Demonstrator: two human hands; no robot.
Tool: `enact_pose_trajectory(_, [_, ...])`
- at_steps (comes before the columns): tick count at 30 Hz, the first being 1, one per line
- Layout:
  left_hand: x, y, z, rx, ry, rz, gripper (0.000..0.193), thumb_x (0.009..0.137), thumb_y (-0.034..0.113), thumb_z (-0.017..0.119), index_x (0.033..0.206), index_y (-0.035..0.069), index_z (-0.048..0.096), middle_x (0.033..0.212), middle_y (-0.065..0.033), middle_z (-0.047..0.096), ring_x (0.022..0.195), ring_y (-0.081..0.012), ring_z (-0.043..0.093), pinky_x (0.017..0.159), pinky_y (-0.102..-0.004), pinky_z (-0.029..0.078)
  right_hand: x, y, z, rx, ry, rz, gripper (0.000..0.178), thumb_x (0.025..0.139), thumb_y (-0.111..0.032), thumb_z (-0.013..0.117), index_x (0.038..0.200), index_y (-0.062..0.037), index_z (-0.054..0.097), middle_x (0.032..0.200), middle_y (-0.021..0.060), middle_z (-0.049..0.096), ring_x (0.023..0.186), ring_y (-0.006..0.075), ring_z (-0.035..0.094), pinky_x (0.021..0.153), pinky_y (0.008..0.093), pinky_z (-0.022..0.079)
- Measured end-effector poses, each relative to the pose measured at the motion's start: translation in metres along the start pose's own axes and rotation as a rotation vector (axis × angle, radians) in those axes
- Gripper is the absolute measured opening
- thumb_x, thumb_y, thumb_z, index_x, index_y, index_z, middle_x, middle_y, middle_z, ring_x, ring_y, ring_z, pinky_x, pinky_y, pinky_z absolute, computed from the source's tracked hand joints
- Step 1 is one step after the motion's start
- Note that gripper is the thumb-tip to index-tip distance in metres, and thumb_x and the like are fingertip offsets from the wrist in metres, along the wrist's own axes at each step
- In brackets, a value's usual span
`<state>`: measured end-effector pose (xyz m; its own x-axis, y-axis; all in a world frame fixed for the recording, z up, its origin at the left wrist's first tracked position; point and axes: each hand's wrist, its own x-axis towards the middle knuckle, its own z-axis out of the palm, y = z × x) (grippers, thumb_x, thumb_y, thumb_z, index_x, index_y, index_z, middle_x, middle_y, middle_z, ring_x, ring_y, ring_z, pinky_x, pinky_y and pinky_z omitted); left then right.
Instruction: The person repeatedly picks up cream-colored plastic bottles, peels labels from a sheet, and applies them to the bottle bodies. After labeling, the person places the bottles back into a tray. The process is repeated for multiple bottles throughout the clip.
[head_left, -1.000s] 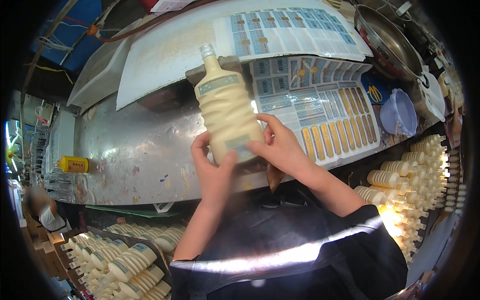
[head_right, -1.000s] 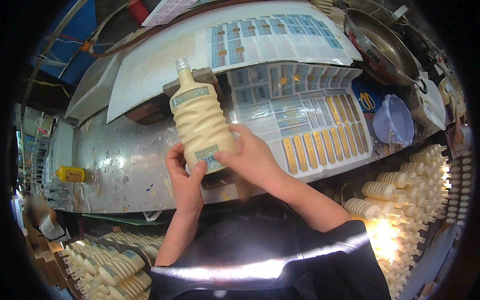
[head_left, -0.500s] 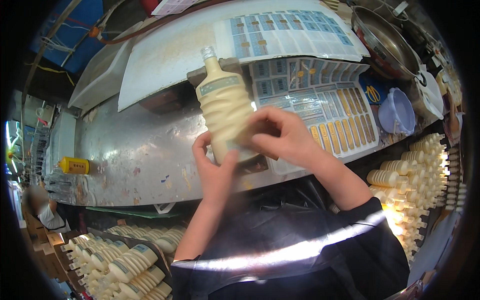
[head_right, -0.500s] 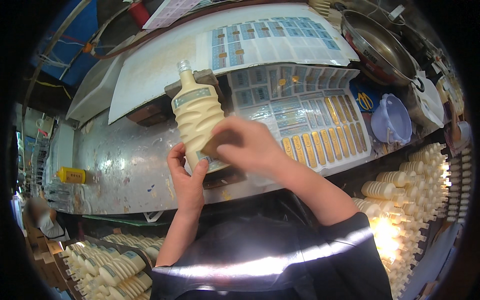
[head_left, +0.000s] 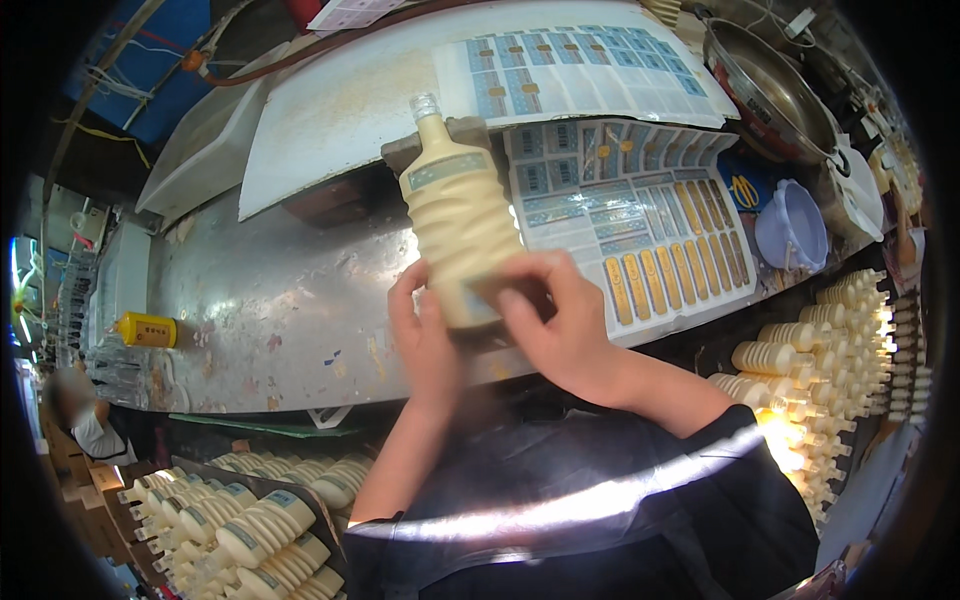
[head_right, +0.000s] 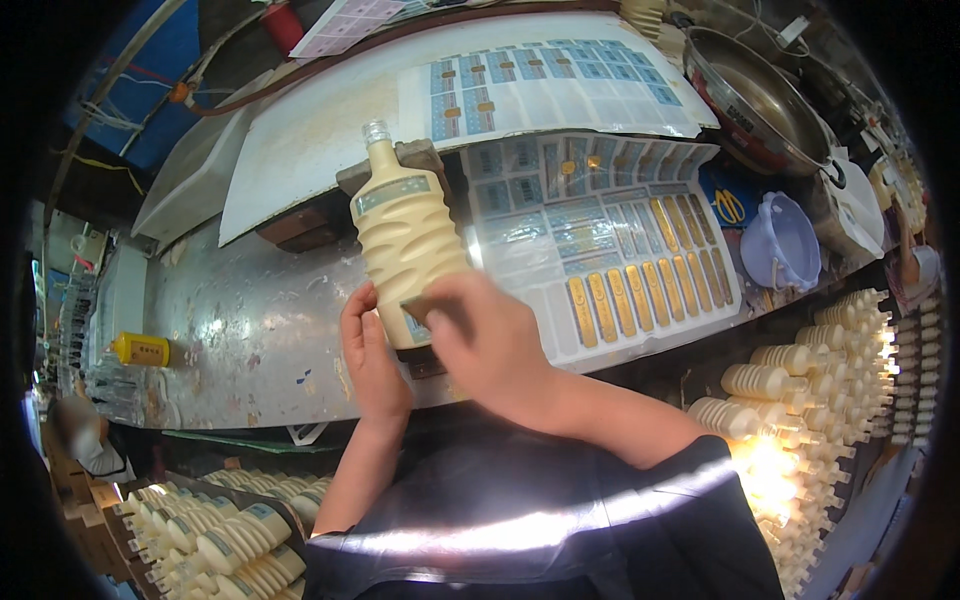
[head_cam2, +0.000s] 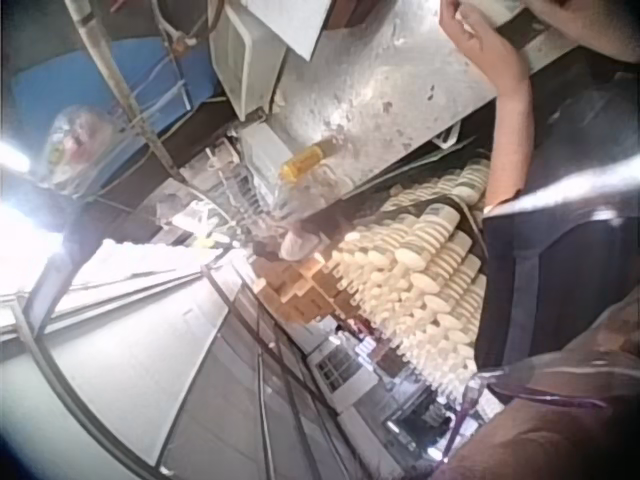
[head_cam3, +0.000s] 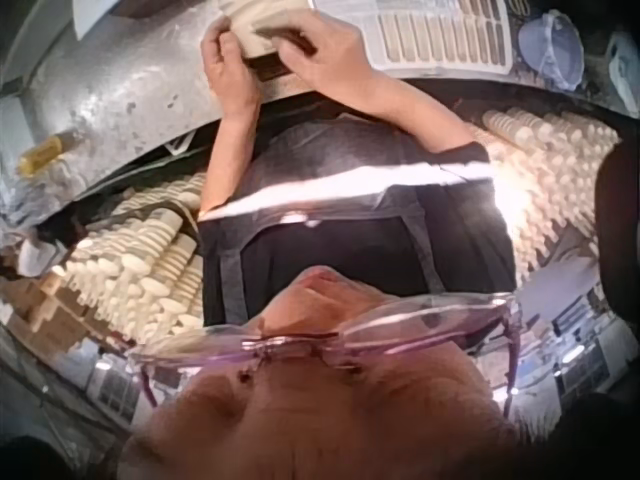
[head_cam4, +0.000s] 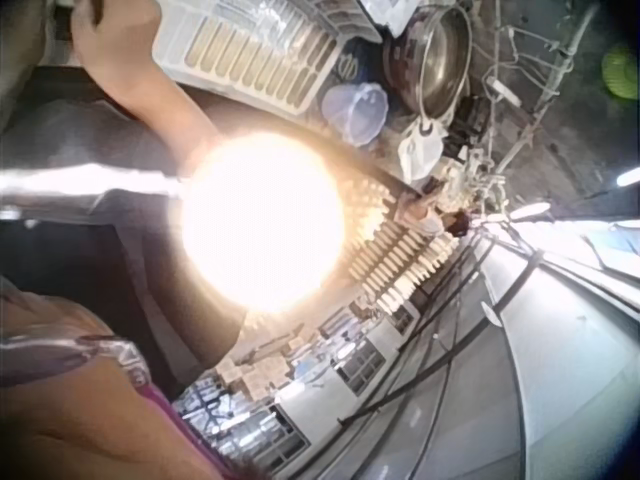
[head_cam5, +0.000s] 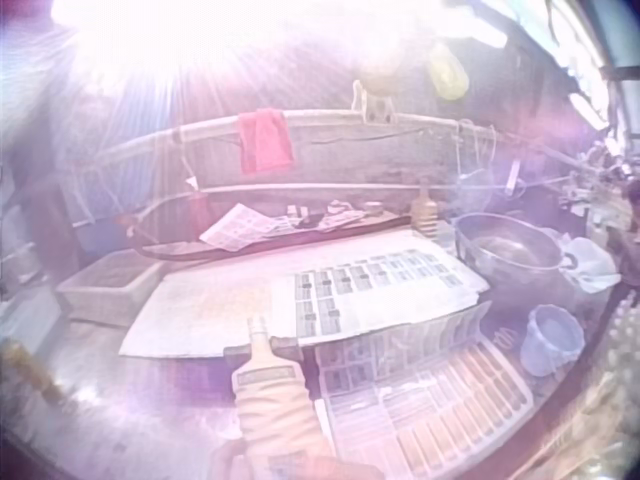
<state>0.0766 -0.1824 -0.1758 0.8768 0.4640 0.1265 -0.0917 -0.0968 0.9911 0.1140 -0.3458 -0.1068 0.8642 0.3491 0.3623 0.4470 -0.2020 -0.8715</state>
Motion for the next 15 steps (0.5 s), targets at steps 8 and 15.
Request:
enact_pose_trajectory(8, [0.004, 0.002, 0.018, 0.412, 0.047, 0.201, 0.063, 0.098, 0.034, 0.063, 0.143, -0.003, 0.039, 0.130, -0.0167, 0.046, 0.121, -0.0281, 0.044, 0.111, -0.0423, 0.032, -0.003, 0.038, -0.009, -0.074, 0.128, 0.177, 0.028, 0.096, -0.002, 0.056, 0.124, 0.0006, 0.052, 0.121, 0.0156, 0.057, 0.111, 0.0268, 0.058, 0.098, 0.0367, 0.046])
enact_pose_trajectory(15, [0.006, 0.004, 0.012, 0.070, 0.003, -0.015, 0.056, 0.095, 0.020, 0.066, 0.142, 0.001, 0.042, 0.129, -0.0127, 0.047, 0.123, -0.0242, 0.045, 0.111, -0.0397, 0.036, 0.008, 0.019, -0.021, -0.089, 0.038, 0.030, 0.032, 0.088, 0.002, 0.067, 0.120, -0.0020, 0.060, 0.104, 0.0143, 0.068, 0.095, 0.0297, 0.069, 0.083, 0.0360, 0.055])
